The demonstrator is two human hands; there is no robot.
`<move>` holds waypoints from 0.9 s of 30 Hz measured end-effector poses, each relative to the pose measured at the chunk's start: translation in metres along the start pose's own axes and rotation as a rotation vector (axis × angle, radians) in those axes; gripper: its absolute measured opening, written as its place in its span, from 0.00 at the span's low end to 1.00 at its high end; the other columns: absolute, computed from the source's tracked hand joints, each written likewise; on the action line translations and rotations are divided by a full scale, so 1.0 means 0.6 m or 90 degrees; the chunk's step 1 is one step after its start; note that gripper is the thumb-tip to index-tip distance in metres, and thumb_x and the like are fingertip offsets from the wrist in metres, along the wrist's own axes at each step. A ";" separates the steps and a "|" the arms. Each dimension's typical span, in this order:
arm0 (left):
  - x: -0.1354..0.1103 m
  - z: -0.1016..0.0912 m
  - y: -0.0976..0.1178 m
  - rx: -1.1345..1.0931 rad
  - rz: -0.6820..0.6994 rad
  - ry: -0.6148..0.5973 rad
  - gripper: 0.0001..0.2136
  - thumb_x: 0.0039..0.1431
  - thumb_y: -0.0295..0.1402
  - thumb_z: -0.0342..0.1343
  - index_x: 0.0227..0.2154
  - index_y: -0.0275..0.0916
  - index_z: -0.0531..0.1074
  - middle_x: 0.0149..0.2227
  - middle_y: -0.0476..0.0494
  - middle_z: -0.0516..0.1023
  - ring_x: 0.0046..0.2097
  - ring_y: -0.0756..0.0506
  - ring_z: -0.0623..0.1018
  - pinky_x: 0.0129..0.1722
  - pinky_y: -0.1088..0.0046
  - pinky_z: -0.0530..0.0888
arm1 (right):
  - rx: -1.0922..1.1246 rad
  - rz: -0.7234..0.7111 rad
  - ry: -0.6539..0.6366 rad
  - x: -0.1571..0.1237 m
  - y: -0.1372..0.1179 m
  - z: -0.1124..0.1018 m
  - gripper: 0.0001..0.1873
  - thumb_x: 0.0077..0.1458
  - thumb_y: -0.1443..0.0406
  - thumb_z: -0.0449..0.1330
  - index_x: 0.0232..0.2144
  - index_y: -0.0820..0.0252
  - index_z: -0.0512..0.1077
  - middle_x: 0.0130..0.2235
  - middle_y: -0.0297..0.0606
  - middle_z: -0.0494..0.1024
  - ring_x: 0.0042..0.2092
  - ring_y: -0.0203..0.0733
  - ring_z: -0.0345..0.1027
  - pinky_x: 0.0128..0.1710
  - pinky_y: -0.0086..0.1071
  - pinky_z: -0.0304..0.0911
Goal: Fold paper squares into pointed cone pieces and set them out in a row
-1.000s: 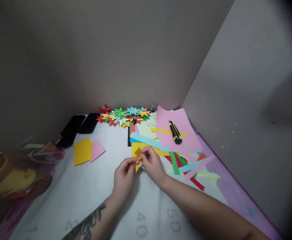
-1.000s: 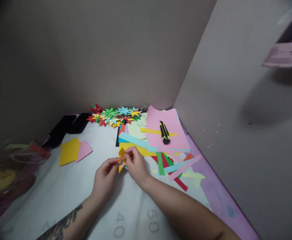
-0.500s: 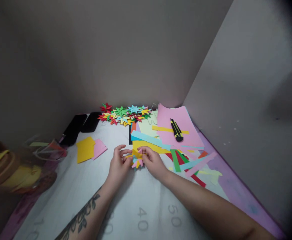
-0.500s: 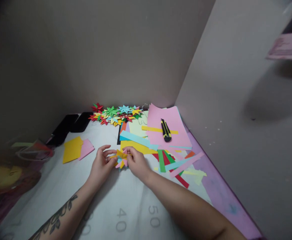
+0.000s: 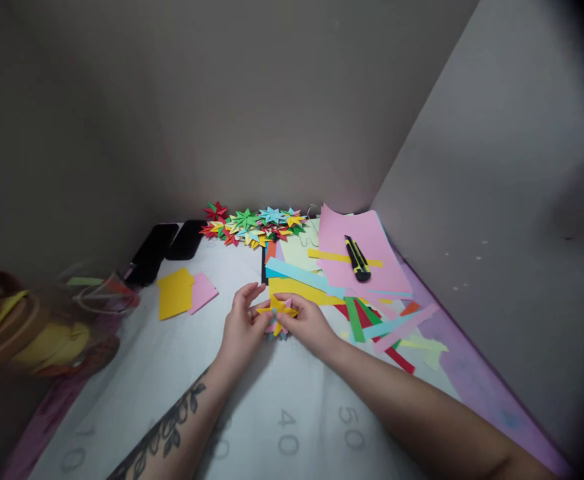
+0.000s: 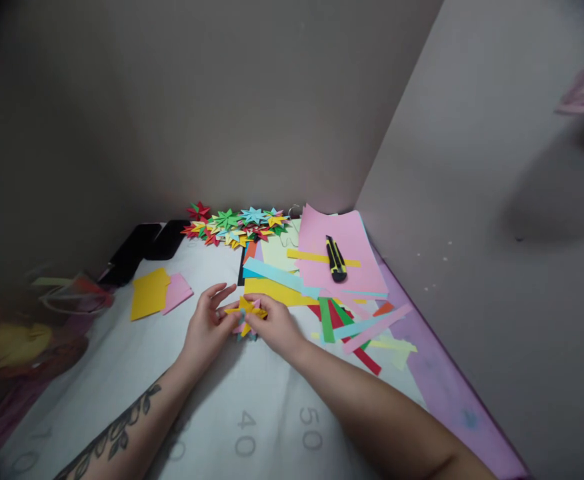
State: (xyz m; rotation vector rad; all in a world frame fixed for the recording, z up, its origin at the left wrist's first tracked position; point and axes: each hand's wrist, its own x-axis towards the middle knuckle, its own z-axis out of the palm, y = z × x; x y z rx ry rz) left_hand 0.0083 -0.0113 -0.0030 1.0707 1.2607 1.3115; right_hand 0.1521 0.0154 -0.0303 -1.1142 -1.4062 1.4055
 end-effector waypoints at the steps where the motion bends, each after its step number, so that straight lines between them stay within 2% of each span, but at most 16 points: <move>1: 0.001 0.000 -0.001 -0.020 0.004 0.002 0.24 0.49 0.31 0.59 0.49 0.45 0.57 0.59 0.35 0.64 0.49 0.42 0.77 0.34 0.70 0.77 | 0.008 0.012 0.011 0.001 -0.003 0.001 0.18 0.48 0.65 0.61 0.44 0.59 0.72 0.38 0.37 0.76 0.28 0.35 0.70 0.25 0.29 0.67; 3: 0.003 -0.001 -0.003 -0.021 0.012 0.021 0.24 0.47 0.33 0.60 0.48 0.43 0.59 0.55 0.35 0.68 0.49 0.43 0.76 0.38 0.68 0.76 | 0.021 0.026 0.045 0.002 -0.011 0.002 0.17 0.47 0.65 0.60 0.42 0.60 0.71 0.35 0.35 0.75 0.24 0.33 0.68 0.24 0.28 0.66; 5: 0.005 -0.002 -0.005 0.019 -0.004 0.021 0.24 0.44 0.33 0.63 0.45 0.39 0.62 0.45 0.39 0.74 0.43 0.45 0.77 0.39 0.69 0.75 | 0.039 0.022 0.082 0.003 -0.017 0.003 0.15 0.46 0.66 0.60 0.40 0.60 0.69 0.32 0.32 0.73 0.22 0.31 0.66 0.22 0.28 0.64; 8: 0.003 0.000 -0.006 0.070 -0.067 -0.037 0.19 0.43 0.34 0.64 0.38 0.36 0.67 0.30 0.47 0.75 0.32 0.49 0.77 0.32 0.74 0.72 | 0.077 0.016 0.084 0.005 -0.016 0.002 0.14 0.44 0.67 0.60 0.37 0.59 0.67 0.27 0.27 0.70 0.21 0.31 0.64 0.22 0.27 0.63; 10: 0.001 0.000 -0.006 0.078 -0.089 -0.043 0.15 0.44 0.34 0.63 0.35 0.36 0.67 0.25 0.51 0.74 0.27 0.51 0.75 0.27 0.77 0.68 | 0.097 0.013 0.067 0.006 -0.011 0.001 0.13 0.44 0.67 0.61 0.36 0.58 0.66 0.26 0.26 0.69 0.21 0.31 0.64 0.22 0.27 0.62; 13: 0.002 -0.004 -0.008 0.076 -0.093 -0.020 0.14 0.43 0.33 0.64 0.32 0.36 0.66 0.22 0.53 0.73 0.24 0.52 0.72 0.24 0.79 0.65 | 0.146 0.014 0.040 0.007 -0.006 0.000 0.12 0.45 0.64 0.62 0.35 0.58 0.66 0.25 0.27 0.70 0.23 0.32 0.65 0.25 0.28 0.63; 17: 0.007 -0.012 -0.005 0.077 -0.097 -0.036 0.14 0.43 0.33 0.64 0.29 0.37 0.64 0.18 0.56 0.70 0.21 0.54 0.68 0.23 0.80 0.61 | 0.187 0.067 0.005 0.008 -0.007 -0.003 0.11 0.43 0.61 0.65 0.28 0.60 0.68 0.23 0.30 0.72 0.25 0.35 0.67 0.29 0.31 0.67; 21: 0.009 -0.012 0.004 0.068 -0.126 -0.043 0.16 0.40 0.33 0.65 0.29 0.37 0.64 0.17 0.58 0.69 0.20 0.55 0.66 0.22 0.81 0.60 | 0.165 0.070 -0.009 0.011 -0.005 -0.008 0.11 0.41 0.61 0.65 0.21 0.62 0.69 0.30 0.36 0.75 0.30 0.36 0.69 0.31 0.31 0.67; 24: 0.009 -0.012 0.008 0.071 -0.131 -0.053 0.17 0.40 0.33 0.65 0.31 0.38 0.63 0.17 0.58 0.69 0.20 0.54 0.67 0.22 0.81 0.61 | 0.122 0.058 -0.009 0.011 -0.005 -0.009 0.09 0.40 0.64 0.65 0.25 0.63 0.71 0.29 0.34 0.75 0.28 0.36 0.69 0.29 0.29 0.66; 27: 0.008 -0.013 0.006 0.078 -0.128 -0.081 0.18 0.42 0.34 0.64 0.34 0.38 0.63 0.19 0.56 0.72 0.22 0.53 0.70 0.23 0.81 0.62 | 0.126 0.078 -0.017 0.010 -0.008 -0.007 0.14 0.39 0.66 0.65 0.33 0.62 0.70 0.22 0.29 0.74 0.23 0.34 0.66 0.25 0.29 0.64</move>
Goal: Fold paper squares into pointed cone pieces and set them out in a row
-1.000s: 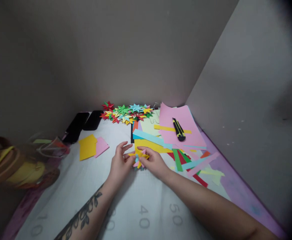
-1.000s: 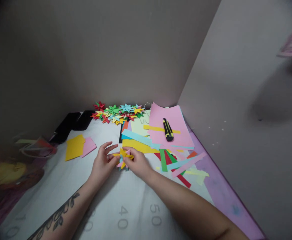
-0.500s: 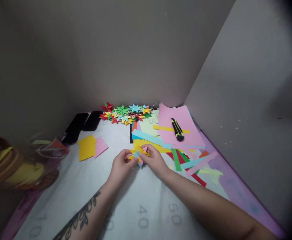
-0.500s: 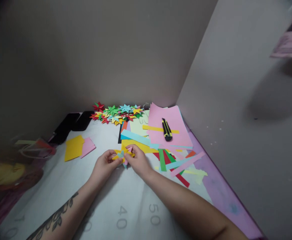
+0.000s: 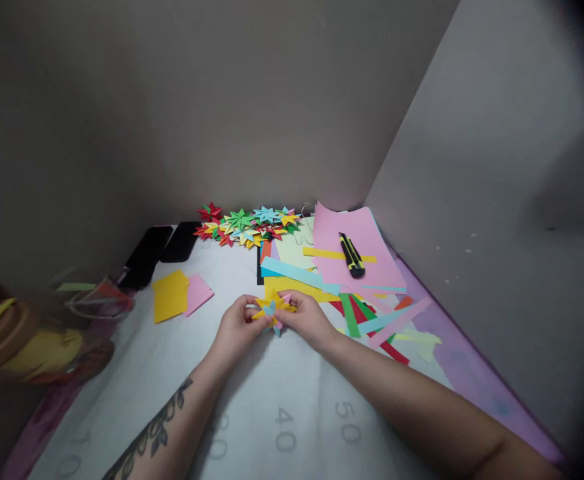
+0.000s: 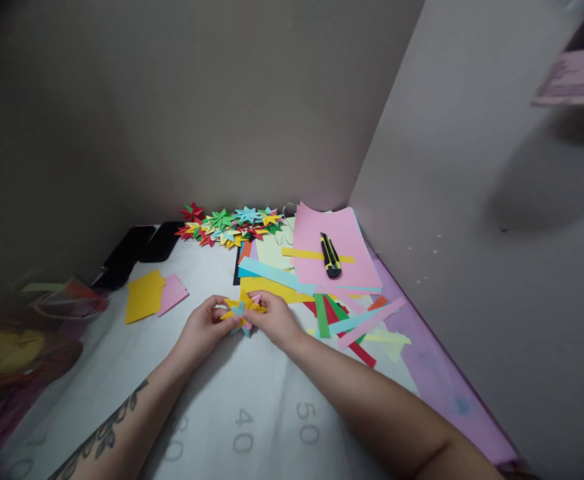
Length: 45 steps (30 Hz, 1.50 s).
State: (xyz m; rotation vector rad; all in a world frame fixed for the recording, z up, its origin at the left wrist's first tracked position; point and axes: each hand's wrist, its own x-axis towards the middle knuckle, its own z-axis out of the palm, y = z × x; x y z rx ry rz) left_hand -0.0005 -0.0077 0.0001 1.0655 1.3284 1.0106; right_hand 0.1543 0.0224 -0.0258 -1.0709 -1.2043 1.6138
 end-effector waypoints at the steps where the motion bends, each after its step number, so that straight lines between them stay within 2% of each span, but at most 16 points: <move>1: 0.000 0.000 -0.001 0.002 0.002 -0.009 0.18 0.42 0.35 0.64 0.34 0.38 0.63 0.19 0.55 0.73 0.23 0.52 0.71 0.23 0.80 0.63 | 0.010 0.006 -0.001 0.000 -0.001 0.001 0.15 0.39 0.66 0.65 0.33 0.62 0.69 0.21 0.28 0.73 0.22 0.34 0.65 0.24 0.29 0.63; 6: -0.001 0.003 -0.002 -0.021 0.008 -0.009 0.19 0.42 0.35 0.64 0.37 0.39 0.63 0.20 0.54 0.74 0.24 0.51 0.73 0.24 0.80 0.64 | 0.084 0.042 0.005 -0.002 -0.010 0.004 0.21 0.35 0.66 0.67 0.35 0.62 0.66 0.20 0.29 0.74 0.22 0.36 0.67 0.24 0.30 0.63; 9: 0.000 0.004 0.000 -0.048 0.006 0.000 0.20 0.42 0.34 0.65 0.37 0.39 0.63 0.21 0.54 0.74 0.24 0.51 0.73 0.25 0.79 0.65 | 0.089 0.051 0.007 0.000 -0.014 0.000 0.22 0.38 0.62 0.67 0.36 0.63 0.68 0.20 0.28 0.72 0.20 0.33 0.64 0.21 0.27 0.58; 12: 0.000 0.003 0.001 -0.060 -0.015 0.008 0.21 0.42 0.35 0.65 0.37 0.39 0.62 0.22 0.53 0.75 0.24 0.51 0.74 0.26 0.79 0.66 | 0.079 0.030 -0.008 0.002 -0.014 -0.008 0.20 0.42 0.58 0.65 0.37 0.64 0.71 0.20 0.26 0.69 0.19 0.30 0.59 0.19 0.25 0.53; 16: 0.001 -0.002 0.000 -0.051 -0.016 0.008 0.21 0.43 0.35 0.65 0.38 0.38 0.62 0.23 0.53 0.75 0.24 0.51 0.74 0.26 0.79 0.66 | 0.065 -0.017 -0.004 0.004 -0.010 -0.016 0.18 0.41 0.61 0.66 0.36 0.62 0.72 0.19 0.23 0.64 0.20 0.28 0.57 0.20 0.24 0.50; 23: 0.005 -0.008 -0.008 -0.004 0.011 0.015 0.19 0.46 0.33 0.62 0.41 0.38 0.63 0.22 0.53 0.74 0.24 0.51 0.73 0.25 0.79 0.65 | 0.038 -0.006 0.000 0.005 -0.002 -0.010 0.20 0.38 0.64 0.66 0.37 0.61 0.70 0.18 0.23 0.67 0.19 0.31 0.61 0.22 0.26 0.55; 26: 0.005 -0.005 -0.008 -0.023 0.057 0.035 0.19 0.46 0.32 0.63 0.41 0.38 0.64 0.28 0.48 0.77 0.29 0.50 0.75 0.28 0.78 0.68 | 0.031 -0.034 0.011 0.003 -0.001 -0.006 0.15 0.39 0.64 0.65 0.32 0.59 0.67 0.20 0.27 0.70 0.21 0.35 0.65 0.23 0.29 0.59; 28: 0.003 -0.003 -0.005 -0.101 0.086 0.074 0.19 0.47 0.34 0.64 0.42 0.39 0.66 0.40 0.43 0.77 0.39 0.49 0.76 0.36 0.76 0.71 | -0.040 -0.133 0.051 -0.001 -0.006 -0.009 0.09 0.43 0.65 0.63 0.29 0.59 0.67 0.24 0.32 0.73 0.27 0.38 0.69 0.29 0.33 0.64; 30: 0.001 -0.005 0.001 -0.228 0.048 0.076 0.19 0.51 0.40 0.62 0.44 0.40 0.67 0.47 0.41 0.74 0.46 0.47 0.75 0.44 0.74 0.71 | -0.177 -0.326 0.109 -0.006 -0.014 -0.014 0.03 0.46 0.69 0.61 0.26 0.58 0.69 0.30 0.35 0.74 0.35 0.41 0.69 0.38 0.38 0.65; 33: -0.004 -0.011 0.013 -0.364 -0.095 -0.047 0.20 0.54 0.43 0.59 0.46 0.37 0.68 0.40 0.40 0.76 0.40 0.47 0.77 0.43 0.69 0.74 | -0.363 -0.602 0.129 -0.014 -0.025 -0.022 0.09 0.48 0.74 0.58 0.25 0.55 0.71 0.36 0.37 0.73 0.43 0.44 0.66 0.45 0.43 0.63; 35: -0.006 -0.015 0.021 -0.364 -0.141 -0.111 0.21 0.51 0.38 0.62 0.47 0.36 0.68 0.37 0.41 0.77 0.35 0.48 0.78 0.39 0.69 0.76 | -0.439 -0.681 0.104 -0.017 -0.027 -0.024 0.11 0.49 0.75 0.57 0.26 0.54 0.72 0.39 0.38 0.72 0.46 0.45 0.64 0.46 0.45 0.62; 36: -0.007 -0.016 0.024 -0.349 -0.143 -0.118 0.22 0.50 0.34 0.64 0.47 0.36 0.68 0.37 0.41 0.77 0.34 0.48 0.78 0.37 0.70 0.76 | -0.460 -0.694 0.090 -0.018 -0.026 -0.024 0.11 0.49 0.75 0.56 0.27 0.54 0.72 0.41 0.38 0.71 0.47 0.46 0.64 0.47 0.45 0.62; 38: -0.007 -0.018 0.027 -0.320 -0.125 -0.097 0.24 0.46 0.30 0.65 0.48 0.35 0.67 0.36 0.41 0.78 0.34 0.48 0.78 0.35 0.72 0.75 | -0.465 -0.679 0.078 -0.019 -0.023 -0.024 0.12 0.52 0.75 0.55 0.31 0.54 0.73 0.43 0.39 0.70 0.49 0.47 0.63 0.49 0.46 0.62; 40: -0.006 -0.018 0.027 -0.308 -0.101 -0.053 0.26 0.45 0.30 0.66 0.48 0.34 0.66 0.33 0.42 0.78 0.33 0.48 0.77 0.34 0.74 0.74 | -0.422 -0.613 0.083 -0.019 -0.020 -0.022 0.13 0.54 0.74 0.52 0.36 0.53 0.71 0.45 0.41 0.70 0.50 0.46 0.64 0.50 0.46 0.62; 43: -0.004 -0.016 0.025 -0.272 -0.071 0.000 0.28 0.44 0.32 0.65 0.50 0.33 0.65 0.26 0.49 0.75 0.26 0.52 0.73 0.28 0.79 0.68 | -0.260 -0.432 0.093 -0.019 -0.017 -0.017 0.12 0.58 0.69 0.51 0.43 0.53 0.67 0.46 0.42 0.70 0.49 0.44 0.66 0.49 0.43 0.64; 45: -0.005 -0.013 0.024 -0.230 -0.046 0.021 0.28 0.45 0.33 0.64 0.51 0.32 0.65 0.20 0.55 0.70 0.22 0.54 0.68 0.24 0.81 0.63 | -0.125 -0.306 0.071 -0.018 -0.016 -0.010 0.12 0.57 0.64 0.55 0.45 0.52 0.63 0.48 0.42 0.69 0.47 0.43 0.67 0.46 0.39 0.66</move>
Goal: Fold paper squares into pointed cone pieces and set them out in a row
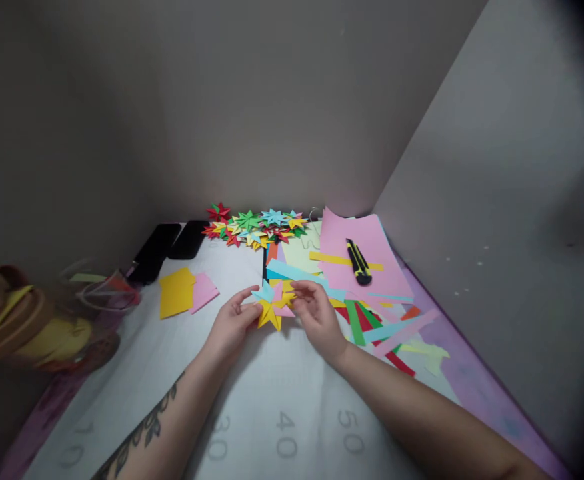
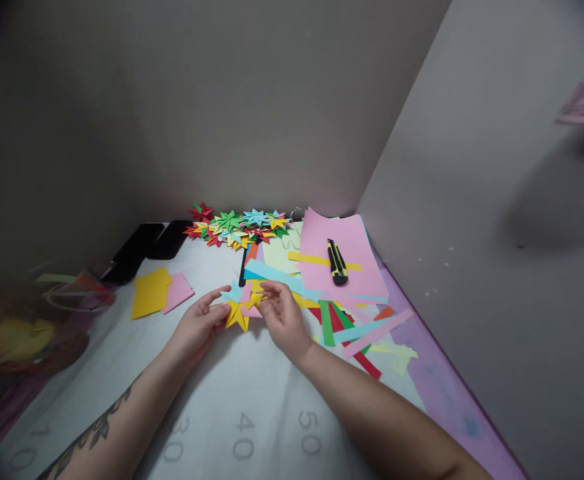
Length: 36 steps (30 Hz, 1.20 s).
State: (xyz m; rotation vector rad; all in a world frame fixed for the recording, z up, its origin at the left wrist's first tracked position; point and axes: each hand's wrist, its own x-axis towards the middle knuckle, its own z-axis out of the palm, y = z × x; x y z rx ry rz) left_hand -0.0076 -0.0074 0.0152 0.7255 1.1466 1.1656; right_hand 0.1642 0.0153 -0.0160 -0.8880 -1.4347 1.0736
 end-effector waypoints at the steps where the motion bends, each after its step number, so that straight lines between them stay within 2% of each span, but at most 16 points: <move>1: -0.001 0.002 -0.001 0.019 0.013 0.004 0.28 0.45 0.34 0.64 0.51 0.32 0.65 0.18 0.57 0.67 0.21 0.55 0.66 0.23 0.81 0.61 | 0.058 0.054 -0.009 0.000 0.000 0.004 0.16 0.55 0.61 0.57 0.46 0.52 0.61 0.48 0.42 0.69 0.45 0.42 0.68 0.44 0.38 0.67; 4: -0.005 0.009 -0.005 0.055 0.033 -0.005 0.28 0.46 0.34 0.62 0.51 0.31 0.64 0.18 0.57 0.67 0.22 0.55 0.65 0.24 0.81 0.61 | 0.152 0.167 -0.049 0.000 0.002 0.015 0.24 0.48 0.59 0.63 0.45 0.52 0.58 0.39 0.36 0.72 0.36 0.39 0.70 0.36 0.34 0.68; 6: -0.006 0.012 -0.008 0.064 0.038 -0.023 0.29 0.46 0.35 0.62 0.52 0.32 0.63 0.21 0.56 0.68 0.23 0.55 0.66 0.25 0.80 0.62 | 0.170 0.211 -0.058 0.001 0.003 0.019 0.24 0.47 0.60 0.63 0.45 0.53 0.57 0.31 0.30 0.71 0.29 0.36 0.68 0.30 0.31 0.65; 10: -0.007 0.016 -0.013 0.095 0.059 -0.019 0.30 0.45 0.36 0.64 0.52 0.33 0.62 0.23 0.56 0.67 0.25 0.54 0.67 0.26 0.79 0.65 | 0.164 0.226 -0.063 0.000 0.005 0.020 0.23 0.46 0.63 0.62 0.44 0.55 0.58 0.27 0.26 0.69 0.25 0.33 0.64 0.25 0.27 0.59; 13: -0.008 0.018 -0.013 0.137 0.054 0.003 0.31 0.43 0.36 0.64 0.51 0.34 0.62 0.25 0.54 0.70 0.26 0.52 0.70 0.26 0.78 0.67 | 0.116 0.221 -0.081 -0.004 0.010 0.019 0.21 0.46 0.66 0.60 0.43 0.54 0.59 0.25 0.24 0.66 0.23 0.31 0.60 0.22 0.25 0.56; 16: -0.009 0.022 -0.012 0.196 0.060 0.034 0.28 0.42 0.34 0.63 0.48 0.36 0.64 0.26 0.53 0.72 0.25 0.52 0.71 0.25 0.78 0.68 | 0.067 0.199 -0.097 -0.011 0.018 0.020 0.20 0.47 0.67 0.59 0.44 0.54 0.60 0.26 0.24 0.64 0.23 0.31 0.58 0.22 0.25 0.55; 20: -0.011 0.025 -0.011 0.248 0.075 0.072 0.22 0.42 0.32 0.61 0.44 0.36 0.66 0.23 0.55 0.70 0.19 0.54 0.67 0.20 0.80 0.64 | 0.041 0.182 -0.109 -0.015 0.021 0.022 0.19 0.49 0.67 0.58 0.44 0.54 0.61 0.26 0.25 0.63 0.25 0.32 0.60 0.24 0.25 0.55; 29: -0.014 0.030 -0.009 0.212 0.071 0.138 0.22 0.40 0.31 0.60 0.41 0.38 0.64 0.16 0.60 0.66 0.17 0.54 0.65 0.16 0.82 0.60 | 0.015 0.171 -0.117 -0.017 0.020 0.026 0.20 0.51 0.65 0.59 0.46 0.54 0.59 0.24 0.24 0.62 0.25 0.32 0.58 0.24 0.25 0.55; 36: -0.013 0.025 -0.011 0.224 0.069 0.141 0.23 0.41 0.32 0.61 0.43 0.38 0.64 0.15 0.62 0.61 0.16 0.54 0.63 0.16 0.82 0.60 | 0.136 0.230 -0.082 -0.008 0.006 0.024 0.21 0.47 0.63 0.61 0.42 0.54 0.59 0.25 0.24 0.63 0.24 0.32 0.60 0.24 0.26 0.57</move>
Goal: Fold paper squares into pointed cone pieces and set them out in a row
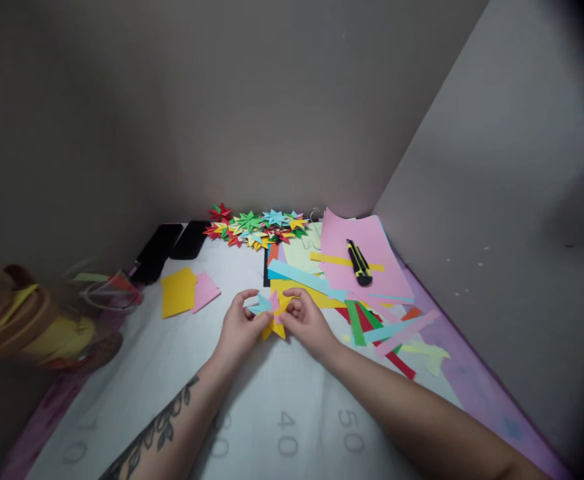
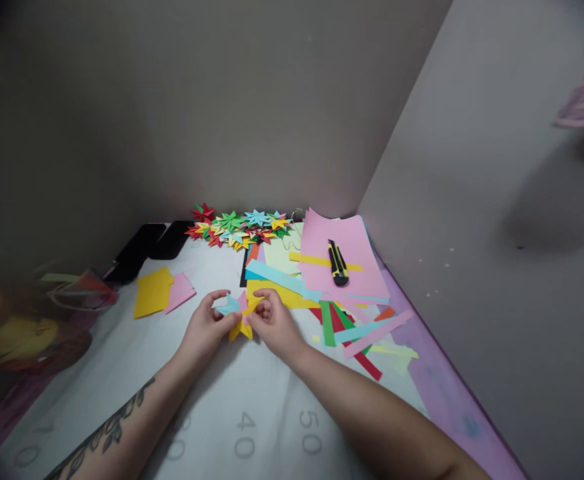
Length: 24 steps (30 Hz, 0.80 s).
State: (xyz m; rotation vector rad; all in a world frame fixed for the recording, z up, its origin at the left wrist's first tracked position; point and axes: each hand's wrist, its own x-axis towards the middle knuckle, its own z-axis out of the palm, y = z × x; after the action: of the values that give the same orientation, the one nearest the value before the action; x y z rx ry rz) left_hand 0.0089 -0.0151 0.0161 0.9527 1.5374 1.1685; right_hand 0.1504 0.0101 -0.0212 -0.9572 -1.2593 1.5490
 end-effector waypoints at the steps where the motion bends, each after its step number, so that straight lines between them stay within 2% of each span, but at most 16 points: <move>1: 0.001 0.000 0.000 0.006 -0.002 -0.003 0.23 0.41 0.32 0.61 0.43 0.38 0.64 0.15 0.62 0.61 0.16 0.54 0.63 0.17 0.82 0.60 | 0.019 0.005 0.008 0.001 -0.002 -0.002 0.21 0.46 0.63 0.62 0.42 0.54 0.59 0.26 0.25 0.65 0.25 0.33 0.62 0.25 0.27 0.58; 6: 0.003 -0.004 0.002 0.036 -0.012 -0.004 0.22 0.39 0.31 0.61 0.42 0.38 0.65 0.15 0.62 0.62 0.16 0.54 0.63 0.16 0.82 0.59 | 0.030 -0.011 0.029 0.005 -0.006 -0.011 0.17 0.49 0.59 0.62 0.40 0.56 0.63 0.31 0.31 0.70 0.31 0.36 0.66 0.32 0.30 0.63; 9: 0.004 -0.007 0.001 0.059 -0.023 -0.031 0.24 0.39 0.30 0.60 0.43 0.38 0.64 0.15 0.61 0.63 0.16 0.53 0.64 0.16 0.81 0.59 | -0.047 -0.059 0.015 0.002 -0.008 -0.013 0.15 0.53 0.57 0.59 0.42 0.55 0.68 0.41 0.39 0.72 0.34 0.38 0.67 0.32 0.31 0.65; 11: 0.005 -0.008 0.000 0.091 -0.014 -0.047 0.26 0.38 0.29 0.60 0.45 0.37 0.64 0.16 0.60 0.64 0.17 0.53 0.65 0.17 0.80 0.60 | -0.126 -0.118 -0.007 -0.001 -0.010 -0.015 0.15 0.56 0.57 0.57 0.44 0.53 0.71 0.47 0.41 0.70 0.41 0.40 0.68 0.36 0.34 0.66; 13: 0.005 -0.008 0.000 0.104 -0.003 -0.055 0.28 0.38 0.27 0.59 0.48 0.37 0.63 0.18 0.59 0.66 0.19 0.52 0.67 0.19 0.80 0.61 | -0.189 -0.182 0.010 -0.003 -0.011 -0.019 0.12 0.59 0.57 0.54 0.37 0.54 0.75 0.47 0.42 0.72 0.46 0.43 0.67 0.43 0.37 0.65; 14: 0.005 -0.008 0.001 0.104 -0.002 -0.055 0.29 0.39 0.27 0.59 0.49 0.36 0.62 0.19 0.58 0.67 0.20 0.52 0.68 0.20 0.79 0.62 | -0.208 -0.208 0.038 -0.003 -0.012 -0.022 0.14 0.60 0.57 0.52 0.31 0.55 0.75 0.44 0.42 0.73 0.46 0.44 0.67 0.45 0.38 0.63; 16: 0.004 -0.008 0.003 0.101 -0.005 -0.047 0.31 0.39 0.27 0.59 0.52 0.35 0.61 0.21 0.56 0.68 0.22 0.51 0.69 0.21 0.79 0.63 | -0.223 -0.240 0.101 -0.003 -0.011 -0.028 0.22 0.62 0.57 0.49 0.19 0.57 0.70 0.39 0.42 0.75 0.45 0.45 0.68 0.45 0.39 0.62; 17: 0.004 -0.009 0.005 0.101 -0.004 -0.039 0.32 0.39 0.27 0.59 0.52 0.35 0.60 0.21 0.56 0.68 0.23 0.51 0.69 0.22 0.78 0.63 | -0.221 -0.242 0.123 -0.002 -0.010 -0.030 0.24 0.62 0.57 0.49 0.17 0.58 0.68 0.37 0.42 0.75 0.43 0.45 0.68 0.44 0.39 0.62; 19: 0.003 -0.010 0.006 0.103 0.000 -0.033 0.33 0.40 0.28 0.60 0.54 0.35 0.59 0.21 0.56 0.68 0.23 0.50 0.69 0.22 0.78 0.63 | -0.207 -0.231 0.135 -0.001 -0.010 -0.031 0.18 0.62 0.57 0.50 0.23 0.57 0.70 0.39 0.42 0.75 0.43 0.44 0.67 0.43 0.38 0.63; 21: 0.003 -0.011 0.005 0.097 0.006 -0.049 0.35 0.41 0.29 0.61 0.56 0.35 0.58 0.21 0.55 0.69 0.23 0.50 0.70 0.23 0.77 0.64 | -0.190 -0.208 0.111 -0.001 -0.009 -0.028 0.09 0.59 0.59 0.54 0.38 0.55 0.71 0.44 0.42 0.73 0.44 0.44 0.67 0.41 0.37 0.64; 23: 0.004 -0.012 0.001 0.101 0.012 -0.064 0.38 0.41 0.29 0.62 0.58 0.35 0.56 0.21 0.54 0.69 0.23 0.50 0.70 0.22 0.77 0.64 | -0.173 -0.176 0.074 -0.001 -0.008 -0.021 0.19 0.54 0.62 0.59 0.48 0.53 0.66 0.46 0.41 0.71 0.44 0.43 0.66 0.39 0.35 0.64; 24: 0.005 -0.012 -0.001 0.102 0.016 -0.068 0.39 0.40 0.29 0.62 0.58 0.36 0.56 0.21 0.55 0.69 0.23 0.50 0.70 0.22 0.77 0.64 | -0.164 -0.155 0.055 -0.002 -0.008 -0.018 0.22 0.51 0.64 0.60 0.50 0.53 0.64 0.43 0.40 0.71 0.43 0.42 0.67 0.38 0.34 0.64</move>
State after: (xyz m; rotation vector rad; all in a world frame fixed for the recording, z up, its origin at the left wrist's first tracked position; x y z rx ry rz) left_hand 0.0012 -0.0144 0.0154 1.1249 1.5536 1.0069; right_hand 0.1615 0.0127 -0.0184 -0.9784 -1.4783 1.1661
